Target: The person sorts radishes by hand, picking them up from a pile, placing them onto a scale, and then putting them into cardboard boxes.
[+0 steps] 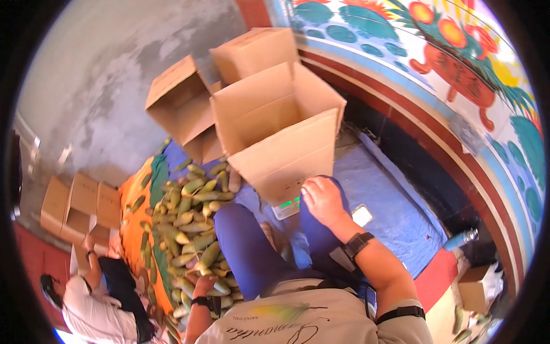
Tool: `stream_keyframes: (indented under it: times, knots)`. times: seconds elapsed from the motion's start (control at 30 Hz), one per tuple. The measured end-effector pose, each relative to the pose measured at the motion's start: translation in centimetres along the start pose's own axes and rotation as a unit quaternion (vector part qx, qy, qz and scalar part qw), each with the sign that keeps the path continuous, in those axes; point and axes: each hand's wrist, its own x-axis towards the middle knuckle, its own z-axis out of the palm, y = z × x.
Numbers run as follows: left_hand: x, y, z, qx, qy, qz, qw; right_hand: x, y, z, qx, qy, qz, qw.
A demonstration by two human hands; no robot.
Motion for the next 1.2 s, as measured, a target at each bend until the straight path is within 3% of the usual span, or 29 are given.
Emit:
stream_keyframes:
  times: [0.07,0.13,0.27,0.33,0.4,0.47,1.03,1.13,1.2]
  knots:
    - [0.8,-0.6,1.2,-0.012,0.040,0.013,0.999,0.0,-0.1,-0.2,0.004,0.002,-0.010,1.000]
    - [-3.6,4.5,-3.4,-0.042,0.059,0.036,0.997,0.0,-0.1,-0.1,0.013,-0.001,-0.019,1.000]
    - [-4.7,6.9,-5.5,-0.100,0.121,0.051,0.986,0.0,-0.1,0.2,0.014,-0.005,-0.026,1.000]
    - [-4.7,7.6,-6.2,-0.126,0.215,0.052,0.967,0.0,0.0,0.5,0.018,-0.002,-0.025,1.000]
    - [-5.0,8.4,-7.2,-0.155,0.233,0.056,0.958,0.0,-0.1,0.9,0.020,0.002,-0.023,1.000]
    - [-5.4,9.4,-7.9,-0.236,0.305,0.129,0.914,0.1,-0.1,1.4,0.030,0.001,-0.028,0.999]
    - [-4.4,15.4,-8.8,-0.296,0.349,0.195,0.868,0.1,-0.4,1.9,0.037,-0.012,-0.028,0.999]
    - [-4.7,15.6,-8.8,-0.277,0.348,0.196,0.874,0.0,-0.3,1.6,0.037,-0.012,-0.022,0.999]
    - [-4.3,15.1,-8.4,-0.183,0.393,0.188,0.881,-0.1,-0.2,1.4,0.034,-0.015,-0.019,0.999]
